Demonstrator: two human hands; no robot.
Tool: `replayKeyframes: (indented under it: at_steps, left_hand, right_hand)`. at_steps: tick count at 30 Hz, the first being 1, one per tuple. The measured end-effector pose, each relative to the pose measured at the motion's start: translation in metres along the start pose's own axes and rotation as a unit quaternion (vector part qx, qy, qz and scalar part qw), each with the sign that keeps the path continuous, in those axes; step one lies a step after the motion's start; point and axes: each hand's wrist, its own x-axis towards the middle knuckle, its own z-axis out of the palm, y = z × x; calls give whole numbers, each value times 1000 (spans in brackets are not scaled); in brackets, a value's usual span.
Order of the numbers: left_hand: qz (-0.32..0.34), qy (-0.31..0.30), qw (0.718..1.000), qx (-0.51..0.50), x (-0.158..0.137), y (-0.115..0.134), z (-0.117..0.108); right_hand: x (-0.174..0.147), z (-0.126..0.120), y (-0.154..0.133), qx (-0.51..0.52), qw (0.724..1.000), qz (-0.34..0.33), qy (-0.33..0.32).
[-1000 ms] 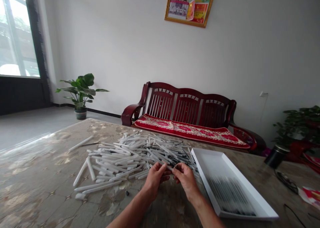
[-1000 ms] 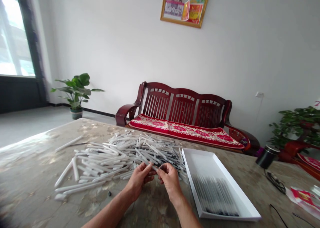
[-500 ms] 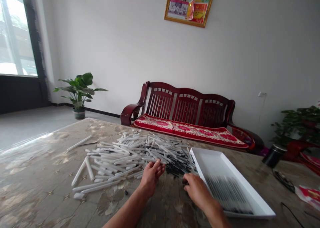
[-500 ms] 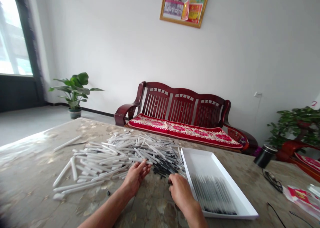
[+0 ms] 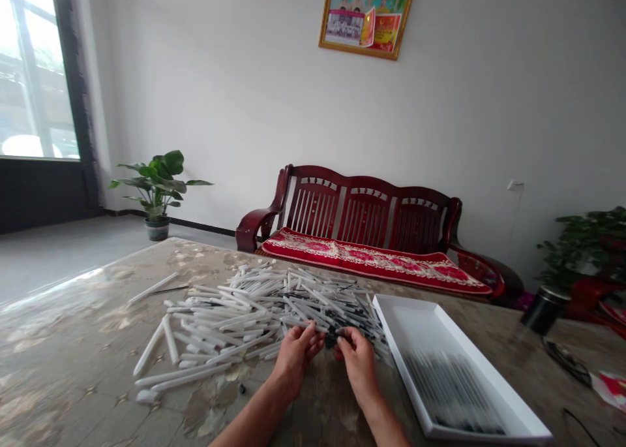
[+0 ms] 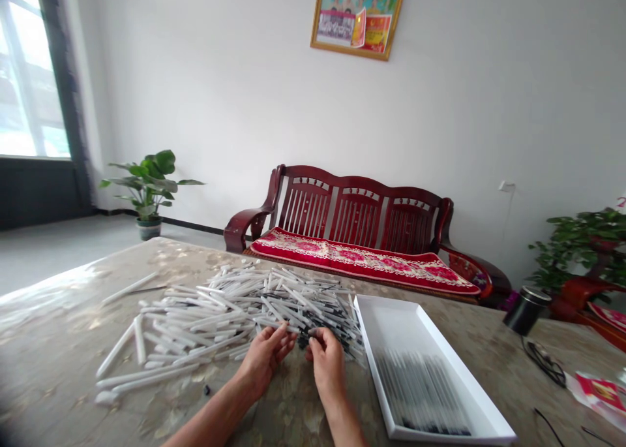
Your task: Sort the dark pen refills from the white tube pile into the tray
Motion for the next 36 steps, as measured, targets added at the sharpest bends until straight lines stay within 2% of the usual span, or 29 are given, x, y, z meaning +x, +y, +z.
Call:
replayKeyframes:
  at_steps: [8,22,29,36]
  left_hand:
    - [1,-7,1000,26,-1,-4,0]
    - [1,-15,999,41,0,-6,-5]
    - [12,-10,998,68,1,-8,-7]
    - [13,-24,997,68,0,-6,-8]
  right_hand:
    - [-8,7,4,83,996,-10,44]
    - [-4,11,11,76,996,-32,44]
    - [-7,12,5,115,992,-22,40]
    - [-8,11,3,67,997,-21,22]
